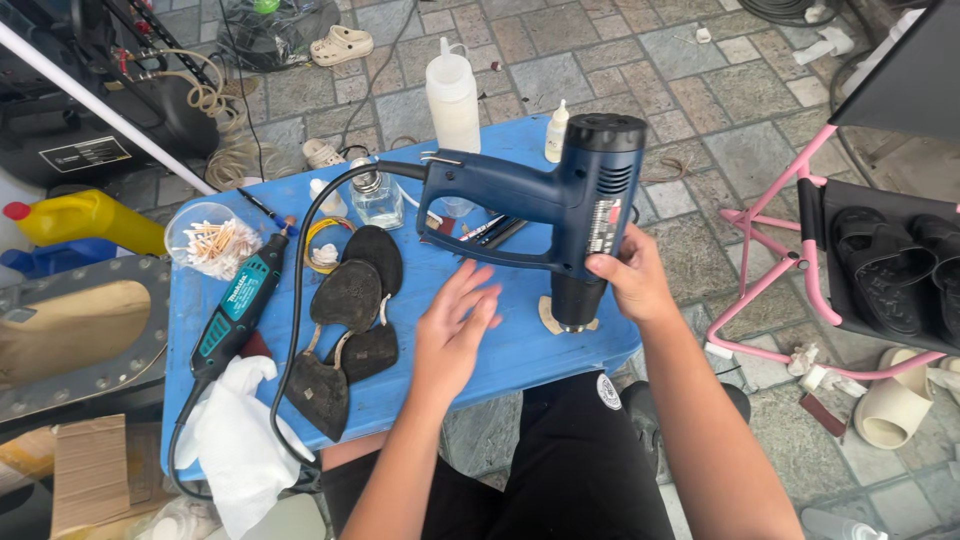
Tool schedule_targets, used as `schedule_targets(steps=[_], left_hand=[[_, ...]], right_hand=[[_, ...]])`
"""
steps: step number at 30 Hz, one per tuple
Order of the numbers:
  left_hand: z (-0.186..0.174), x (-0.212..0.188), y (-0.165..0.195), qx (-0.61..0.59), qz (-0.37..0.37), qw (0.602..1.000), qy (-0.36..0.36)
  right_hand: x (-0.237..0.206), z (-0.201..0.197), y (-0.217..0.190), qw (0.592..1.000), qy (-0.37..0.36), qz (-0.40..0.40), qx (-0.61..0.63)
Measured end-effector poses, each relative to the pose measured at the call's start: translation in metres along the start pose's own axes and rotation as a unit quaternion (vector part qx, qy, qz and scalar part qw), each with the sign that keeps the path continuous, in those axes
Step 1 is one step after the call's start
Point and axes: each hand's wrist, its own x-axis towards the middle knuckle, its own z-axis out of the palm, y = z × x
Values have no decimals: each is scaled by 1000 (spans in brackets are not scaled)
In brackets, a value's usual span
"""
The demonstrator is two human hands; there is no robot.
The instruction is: The person uses a heat gun to warm the heel area of a black sneaker, then presses a beige heel insert into place and smooths it by hand. The person handles the shoe and insert repeatedly to ensure adhesion, then sets the shoe aside.
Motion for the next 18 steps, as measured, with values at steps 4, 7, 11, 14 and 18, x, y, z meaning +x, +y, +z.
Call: schedule_targets(steps=[4,7,11,14,18], left_hand=[[67,23,-13,-148,55,987,-24],[81,23,-32,-133,89,987,11],[101,29,-46,-125,90,988,-19],[117,31,-62,-130,94,987,-29],[137,35,-89,-130,83,988,-30]], right_hand=[[-12,-11,0,1000,6,7,23],[-31,-27,15,997,-78,3,0],[-35,-55,11,988,-122,7,-93],[-39,-79,17,984,-139,11,-108],[-43,-106,44,989,-95,15,-109]])
